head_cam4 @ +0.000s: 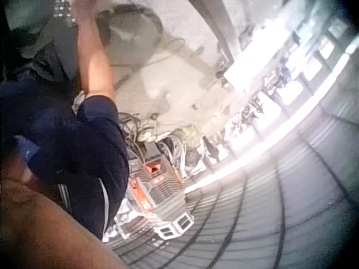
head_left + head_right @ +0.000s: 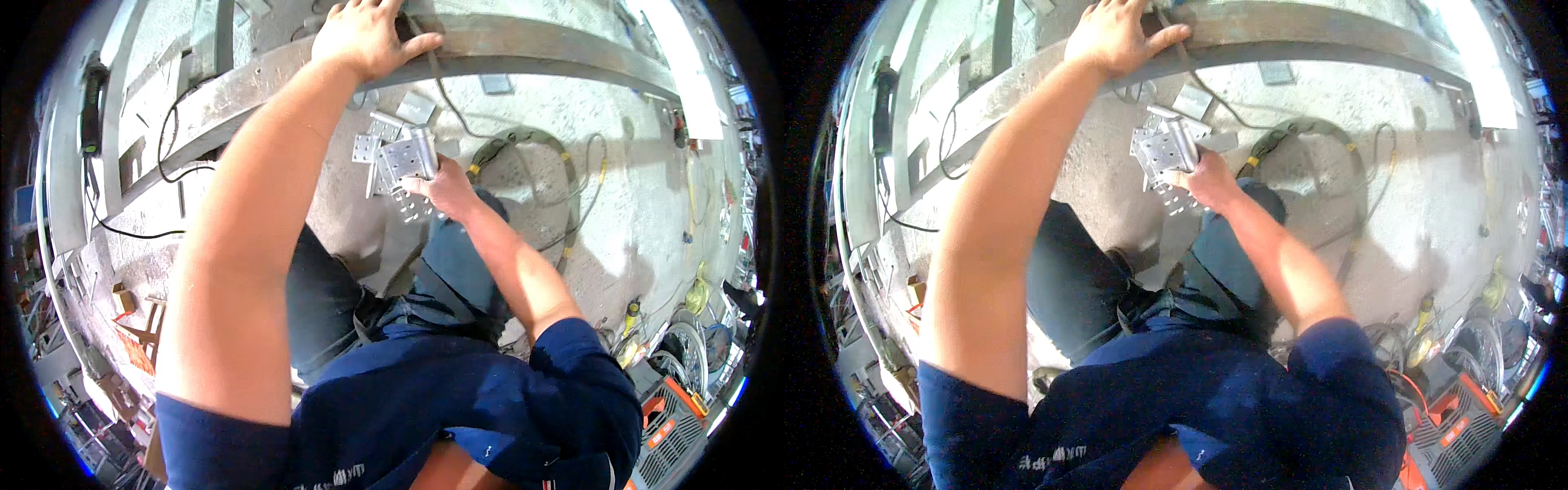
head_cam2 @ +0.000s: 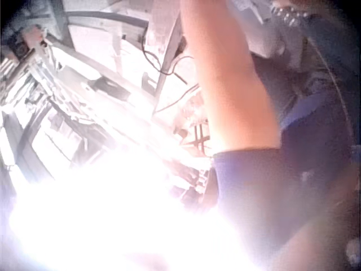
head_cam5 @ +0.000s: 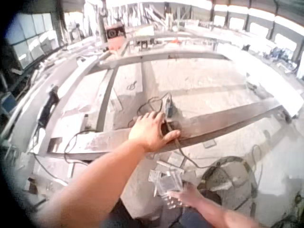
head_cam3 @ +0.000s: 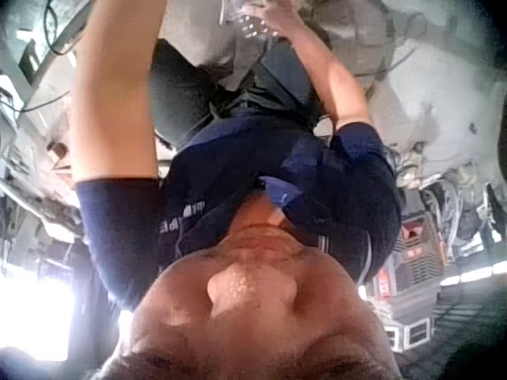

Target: The person aligns and fastens metal panels using a pneumatic rivet gun. He then positions the assembled panel onto a metal frame, adjusts its placement, and attaches metal brackets to the panel.

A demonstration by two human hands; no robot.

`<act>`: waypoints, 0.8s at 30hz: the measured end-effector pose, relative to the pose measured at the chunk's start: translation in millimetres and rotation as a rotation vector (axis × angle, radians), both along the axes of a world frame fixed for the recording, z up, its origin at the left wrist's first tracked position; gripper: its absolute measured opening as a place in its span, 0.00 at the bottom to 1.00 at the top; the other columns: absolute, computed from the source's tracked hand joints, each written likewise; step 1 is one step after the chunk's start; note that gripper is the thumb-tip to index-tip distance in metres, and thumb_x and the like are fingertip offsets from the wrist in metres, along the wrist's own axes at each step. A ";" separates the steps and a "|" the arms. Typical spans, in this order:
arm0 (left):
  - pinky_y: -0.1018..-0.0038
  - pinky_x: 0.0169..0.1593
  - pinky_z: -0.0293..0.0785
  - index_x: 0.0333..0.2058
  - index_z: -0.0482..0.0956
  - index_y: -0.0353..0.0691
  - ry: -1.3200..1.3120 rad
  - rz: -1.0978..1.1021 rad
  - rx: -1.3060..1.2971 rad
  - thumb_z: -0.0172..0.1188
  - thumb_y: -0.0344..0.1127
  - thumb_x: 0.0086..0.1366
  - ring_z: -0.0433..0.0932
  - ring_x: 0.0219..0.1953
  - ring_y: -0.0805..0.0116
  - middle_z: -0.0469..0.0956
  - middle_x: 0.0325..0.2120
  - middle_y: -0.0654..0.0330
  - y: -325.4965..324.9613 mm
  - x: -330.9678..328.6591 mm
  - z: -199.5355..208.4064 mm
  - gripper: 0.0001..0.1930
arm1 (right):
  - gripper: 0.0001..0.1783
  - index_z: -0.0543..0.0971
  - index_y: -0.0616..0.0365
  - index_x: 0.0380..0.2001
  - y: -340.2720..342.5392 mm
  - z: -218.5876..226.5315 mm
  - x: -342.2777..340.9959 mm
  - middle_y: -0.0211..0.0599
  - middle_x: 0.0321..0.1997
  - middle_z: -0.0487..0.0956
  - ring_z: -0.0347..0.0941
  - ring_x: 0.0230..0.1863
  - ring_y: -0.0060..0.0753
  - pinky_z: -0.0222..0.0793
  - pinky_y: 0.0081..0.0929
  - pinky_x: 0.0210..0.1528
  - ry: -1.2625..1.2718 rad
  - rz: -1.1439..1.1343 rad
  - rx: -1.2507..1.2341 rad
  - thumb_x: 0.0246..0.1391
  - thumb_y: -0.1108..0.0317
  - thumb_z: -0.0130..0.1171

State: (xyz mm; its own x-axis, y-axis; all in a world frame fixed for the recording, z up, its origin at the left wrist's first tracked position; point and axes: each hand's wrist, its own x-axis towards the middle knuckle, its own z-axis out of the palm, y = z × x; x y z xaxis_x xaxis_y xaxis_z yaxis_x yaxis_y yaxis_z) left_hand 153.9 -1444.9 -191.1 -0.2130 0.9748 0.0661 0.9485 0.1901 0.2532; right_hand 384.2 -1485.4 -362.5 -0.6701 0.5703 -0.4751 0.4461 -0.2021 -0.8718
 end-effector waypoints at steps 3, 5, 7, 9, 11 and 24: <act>0.54 0.60 0.67 0.57 0.71 0.41 0.321 -0.152 0.678 0.59 0.61 0.63 0.70 0.56 0.43 0.74 0.52 0.48 -1.4 -16.1 -45.6 0.33 | 0.20 0.79 0.65 0.46 -12.2 40.9 14.4 0.39 0.41 0.82 0.78 0.40 0.33 0.75 0.36 0.43 0.330 -0.322 -0.427 0.51 0.69 0.70; 0.55 0.58 0.67 0.53 0.73 0.37 -0.008 -0.097 0.780 0.65 0.47 0.61 0.70 0.53 0.43 0.74 0.48 0.49 -32.5 21.5 -54.2 0.27 | 0.19 0.79 0.65 0.48 -10.0 42.2 27.4 0.39 0.42 0.81 0.77 0.42 0.33 0.75 0.36 0.42 0.308 -0.501 -0.558 0.53 0.70 0.69; 0.58 0.50 0.72 0.46 0.75 0.34 -0.463 0.088 0.565 0.66 0.46 0.62 0.77 0.44 0.48 0.77 0.41 0.45 -85.8 63.2 -64.4 0.22 | 0.17 0.79 0.64 0.48 -13.0 47.6 30.7 0.37 0.40 0.81 0.77 0.40 0.32 0.75 0.36 0.41 0.395 -0.518 -0.478 0.55 0.71 0.67; 0.64 0.51 0.72 0.52 0.75 0.33 -1.007 0.472 0.152 0.58 0.55 0.67 0.77 0.48 0.57 0.78 0.47 0.46 -125.0 100.7 -74.5 0.29 | 0.19 0.77 0.63 0.50 -13.2 43.2 25.2 0.37 0.42 0.81 0.78 0.40 0.32 0.75 0.34 0.40 0.296 -0.396 -0.387 0.57 0.69 0.66; 0.60 0.53 0.71 0.66 0.64 0.35 -1.665 0.824 -0.186 0.55 0.61 0.68 0.73 0.53 0.57 0.72 0.58 0.48 -151.6 117.2 -85.0 0.39 | 0.20 0.76 0.63 0.51 -27.7 59.5 18.2 0.38 0.45 0.80 0.77 0.40 0.29 0.74 0.31 0.39 0.279 -0.257 -0.386 0.62 0.60 0.62; 0.67 0.35 0.79 0.49 0.76 0.41 -1.903 0.940 0.154 0.48 0.57 0.72 0.79 0.31 0.65 0.79 0.34 0.58 -221.0 31.9 -27.8 0.24 | 0.38 0.81 0.64 0.46 1.8 -22.1 -34.6 0.45 0.42 0.83 0.79 0.45 0.40 0.72 0.36 0.47 0.025 0.179 0.024 0.60 0.34 0.51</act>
State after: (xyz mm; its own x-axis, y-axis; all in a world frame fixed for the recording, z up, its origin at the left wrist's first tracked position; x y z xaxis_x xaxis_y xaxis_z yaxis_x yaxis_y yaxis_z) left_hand 185.8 -1665.8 -218.9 -0.3979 0.5733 -0.7162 -0.7642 0.2248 0.6045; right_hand 349.7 -1483.6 -384.5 -0.7736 0.4515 -0.4447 0.4510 -0.1008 -0.8868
